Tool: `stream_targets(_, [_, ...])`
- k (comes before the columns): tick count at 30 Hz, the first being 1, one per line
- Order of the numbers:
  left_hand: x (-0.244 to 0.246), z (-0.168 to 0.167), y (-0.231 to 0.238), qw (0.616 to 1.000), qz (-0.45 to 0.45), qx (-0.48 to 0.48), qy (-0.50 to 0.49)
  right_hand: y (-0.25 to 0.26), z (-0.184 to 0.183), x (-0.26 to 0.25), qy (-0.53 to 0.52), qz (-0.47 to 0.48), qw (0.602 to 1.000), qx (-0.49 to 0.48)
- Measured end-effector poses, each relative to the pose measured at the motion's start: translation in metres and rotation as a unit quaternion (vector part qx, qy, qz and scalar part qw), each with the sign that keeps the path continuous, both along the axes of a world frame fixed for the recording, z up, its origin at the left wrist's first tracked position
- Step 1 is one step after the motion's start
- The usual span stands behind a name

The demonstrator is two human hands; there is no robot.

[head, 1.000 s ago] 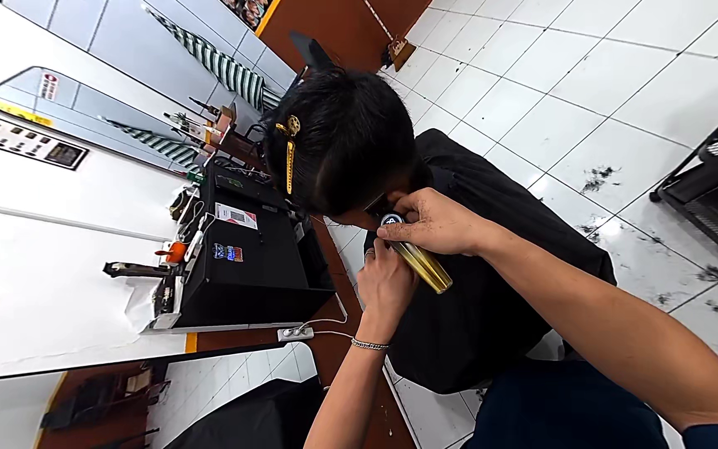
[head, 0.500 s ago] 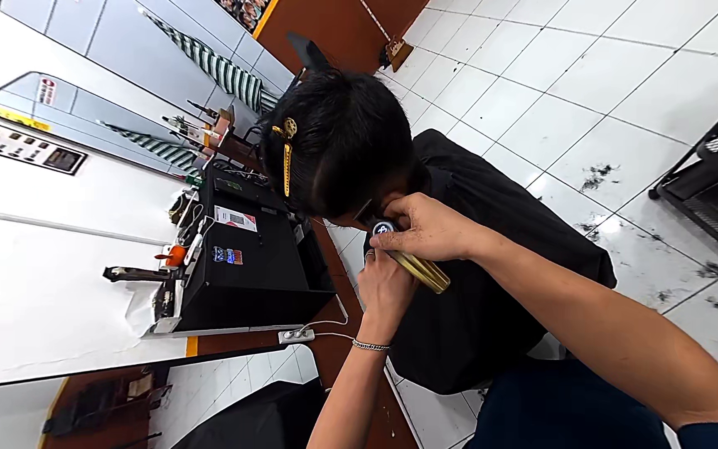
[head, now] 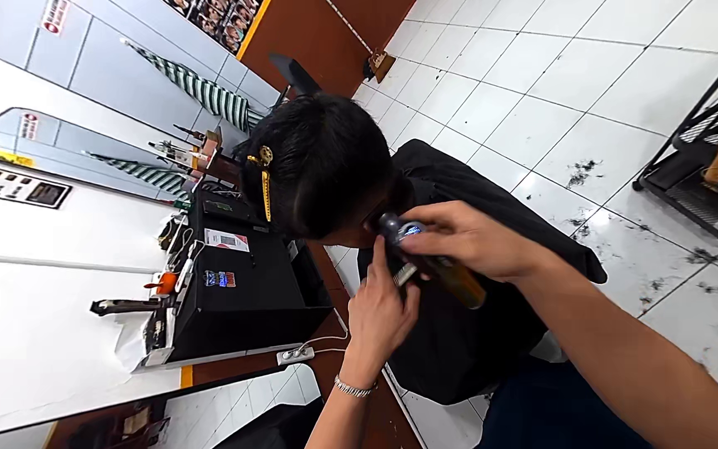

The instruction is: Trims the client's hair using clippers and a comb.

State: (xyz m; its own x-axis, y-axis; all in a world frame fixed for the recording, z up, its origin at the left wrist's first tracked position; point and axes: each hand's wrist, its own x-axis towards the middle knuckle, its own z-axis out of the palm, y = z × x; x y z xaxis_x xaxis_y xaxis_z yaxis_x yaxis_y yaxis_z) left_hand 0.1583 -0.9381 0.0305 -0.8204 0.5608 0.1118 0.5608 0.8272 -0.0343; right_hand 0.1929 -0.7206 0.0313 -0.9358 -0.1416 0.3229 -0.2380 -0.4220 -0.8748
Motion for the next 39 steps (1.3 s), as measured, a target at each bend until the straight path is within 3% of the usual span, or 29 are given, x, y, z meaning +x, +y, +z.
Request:
stream_targets(2, [0.009,0.027,-0.005,0.99,-0.022,0.074,-0.121,0.025,-0.004,0.033,-0.068,-0.051,0.99,-0.115])
stream_targets(4, [0.01,0.06,-0.009,0.979,-0.071,0.125,-0.142,0.048,-0.015,0.059,-0.129,-0.148,0.963,-0.187])
stream_targets(6, [0.0,0.089,-0.009,0.983,-0.1,0.133,-0.074,0.061,-0.032,0.076,-0.169,-0.259,0.929,-0.202])
stream_targets(9, [-0.013,0.11,0.005,0.988,-0.111,0.049,0.092,0.071,-0.06,0.097,-0.194,-0.35,0.905,-0.145])
stream_targets(15, [0.002,0.115,0.052,0.985,0.012,-0.075,0.153,0.145,-0.127,0.129,-0.258,-0.375,0.882,-0.12])
stream_targets(20, [0.021,0.113,0.102,0.979,0.139,-0.143,0.053,0.235,-0.141,0.148,-0.311,-0.336,0.884,-0.09])
stream_targets(25, [0.022,0.098,0.13,0.968,0.231,-0.052,0.086,0.286,-0.118,0.099,-0.276,-0.255,0.924,-0.075])
stream_targets(30, [0.019,0.068,0.156,0.946,0.321,-0.044,0.014,0.284,-0.098,0.013,-0.26,-0.121,0.957,-0.039])
stream_targets(33, [0.023,0.049,0.168,0.942,0.313,0.032,0.121,0.284,-0.093,-0.038,-0.254,-0.046,0.966,-0.012])
stream_targets(35, [0.02,0.036,0.177,0.918,0.343,0.058,0.19,0.292,-0.093,-0.07,-0.253,-0.022,0.967,-0.002])
stream_targets(39, [0.016,0.018,0.198,0.886,0.436,0.057,0.149,0.331,-0.098,-0.119,-0.28,-0.022,0.96,-0.004])
